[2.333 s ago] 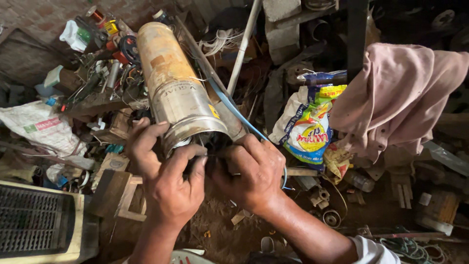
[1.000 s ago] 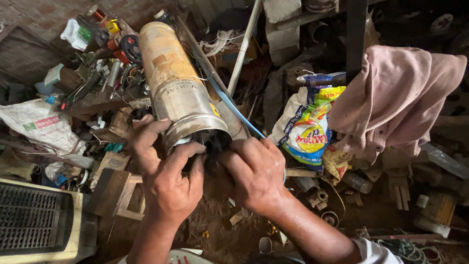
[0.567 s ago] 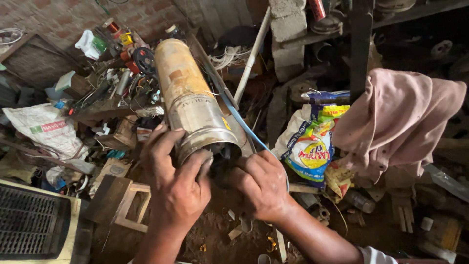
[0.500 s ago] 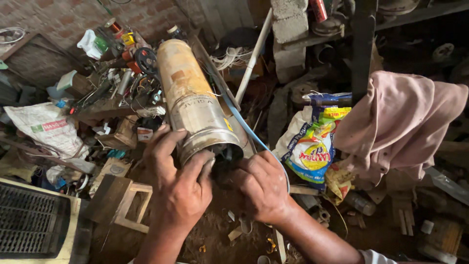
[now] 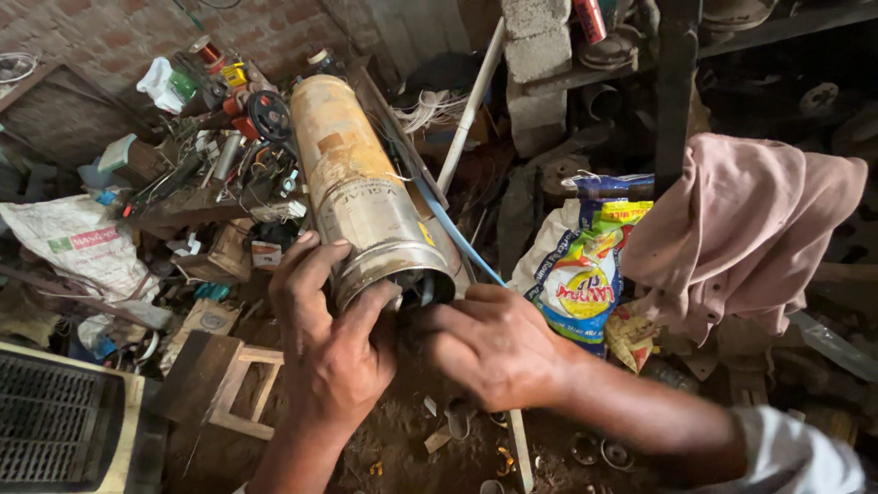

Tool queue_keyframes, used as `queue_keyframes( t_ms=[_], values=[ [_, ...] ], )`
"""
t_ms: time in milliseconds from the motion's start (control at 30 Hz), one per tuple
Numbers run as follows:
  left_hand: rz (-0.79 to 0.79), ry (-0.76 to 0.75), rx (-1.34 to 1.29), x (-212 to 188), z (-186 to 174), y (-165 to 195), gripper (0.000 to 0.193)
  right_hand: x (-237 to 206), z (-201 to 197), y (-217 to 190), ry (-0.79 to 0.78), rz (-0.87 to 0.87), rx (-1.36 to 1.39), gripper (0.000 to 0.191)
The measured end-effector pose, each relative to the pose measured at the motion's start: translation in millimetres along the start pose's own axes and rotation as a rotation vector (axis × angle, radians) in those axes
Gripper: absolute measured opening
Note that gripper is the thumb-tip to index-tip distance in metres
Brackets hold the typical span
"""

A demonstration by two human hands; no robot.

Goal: The person works on a cylindrical metal water heater tank mounted on a wooden stand, threading a cable and internal wiring into its open end and pressing the internal components into place by hand. They repeatedly reposition the tank, adjust the wires inside, and press the parts to seat them.

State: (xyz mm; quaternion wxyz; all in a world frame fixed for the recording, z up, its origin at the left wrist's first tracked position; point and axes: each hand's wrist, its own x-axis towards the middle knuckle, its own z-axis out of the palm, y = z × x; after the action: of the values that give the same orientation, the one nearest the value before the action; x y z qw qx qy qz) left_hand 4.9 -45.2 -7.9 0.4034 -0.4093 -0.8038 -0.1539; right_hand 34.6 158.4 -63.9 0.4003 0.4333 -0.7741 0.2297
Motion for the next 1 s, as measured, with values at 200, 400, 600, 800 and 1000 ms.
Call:
queue_keyframes(
  t_ms=[200, 400, 600, 800, 1000],
  values=[
    [-0.014, -0.013, 0.011, 1, -2, 1, 0.031, 15, -25, 6, -0.139, -0.056, 0.02, 0.015],
    [-0.012, -0.012, 0.016, 4, -1, 0, 0.03, 21, -36, 20, -0.204, -0.068, 0.079, 0.024],
    [-0.014, 0.002, 0.03, 3, 2, 0, 0.028, 25, -40, 24, -0.255, -0.154, 0.05, 0.036],
    [-0.014, 0.026, 0.019, 3, 6, -1, 0.028, 27, -43, 23, -0.273, -0.147, -0.016, 0.02],
    [-0.019, 0.019, 0.031, 4, 7, 1, 0.031, 26, -38, 23, -0.168, -0.122, 0.036, 0.019]
  ],
)
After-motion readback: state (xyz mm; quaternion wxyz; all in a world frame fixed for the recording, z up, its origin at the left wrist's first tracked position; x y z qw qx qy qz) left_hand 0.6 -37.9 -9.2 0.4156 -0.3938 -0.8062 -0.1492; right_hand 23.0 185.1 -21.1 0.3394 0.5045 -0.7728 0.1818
